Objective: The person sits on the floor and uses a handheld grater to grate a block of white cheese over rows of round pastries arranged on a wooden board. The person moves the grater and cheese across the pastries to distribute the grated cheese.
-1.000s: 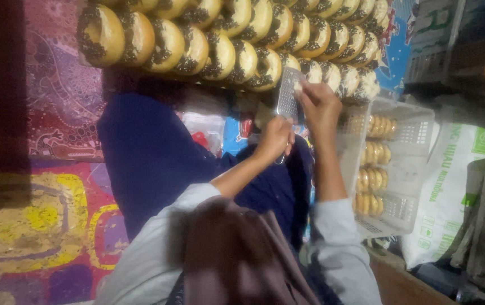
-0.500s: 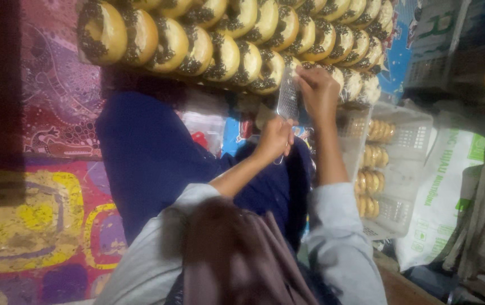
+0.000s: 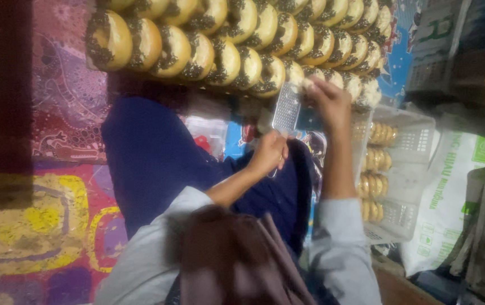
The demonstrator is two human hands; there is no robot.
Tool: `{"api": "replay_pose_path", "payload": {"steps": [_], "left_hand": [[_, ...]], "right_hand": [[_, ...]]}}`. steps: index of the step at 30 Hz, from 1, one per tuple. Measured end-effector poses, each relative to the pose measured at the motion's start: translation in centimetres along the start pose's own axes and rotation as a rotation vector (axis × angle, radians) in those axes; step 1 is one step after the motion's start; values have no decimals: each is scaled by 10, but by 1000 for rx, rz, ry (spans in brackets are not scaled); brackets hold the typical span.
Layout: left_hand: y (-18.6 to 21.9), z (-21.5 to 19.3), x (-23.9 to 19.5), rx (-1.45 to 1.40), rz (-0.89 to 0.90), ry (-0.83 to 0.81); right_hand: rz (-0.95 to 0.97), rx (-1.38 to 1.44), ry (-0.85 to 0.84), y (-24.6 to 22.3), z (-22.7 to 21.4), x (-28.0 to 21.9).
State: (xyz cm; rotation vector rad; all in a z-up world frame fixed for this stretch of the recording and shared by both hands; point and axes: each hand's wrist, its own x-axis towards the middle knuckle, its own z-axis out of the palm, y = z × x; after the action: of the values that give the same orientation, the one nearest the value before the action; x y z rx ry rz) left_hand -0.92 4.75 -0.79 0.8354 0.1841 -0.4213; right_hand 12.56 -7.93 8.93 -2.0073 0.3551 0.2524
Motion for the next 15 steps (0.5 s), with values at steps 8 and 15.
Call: {"api": "replay_pose_path", "payload": {"steps": [8,15], "left_hand": [[-12,2,0,49,14,19],[-21,9,26,74,9,43]], "right_hand": [[-667,-556,106,-5,17,-63],[-644,-626,164,-14,26,-49]]}}
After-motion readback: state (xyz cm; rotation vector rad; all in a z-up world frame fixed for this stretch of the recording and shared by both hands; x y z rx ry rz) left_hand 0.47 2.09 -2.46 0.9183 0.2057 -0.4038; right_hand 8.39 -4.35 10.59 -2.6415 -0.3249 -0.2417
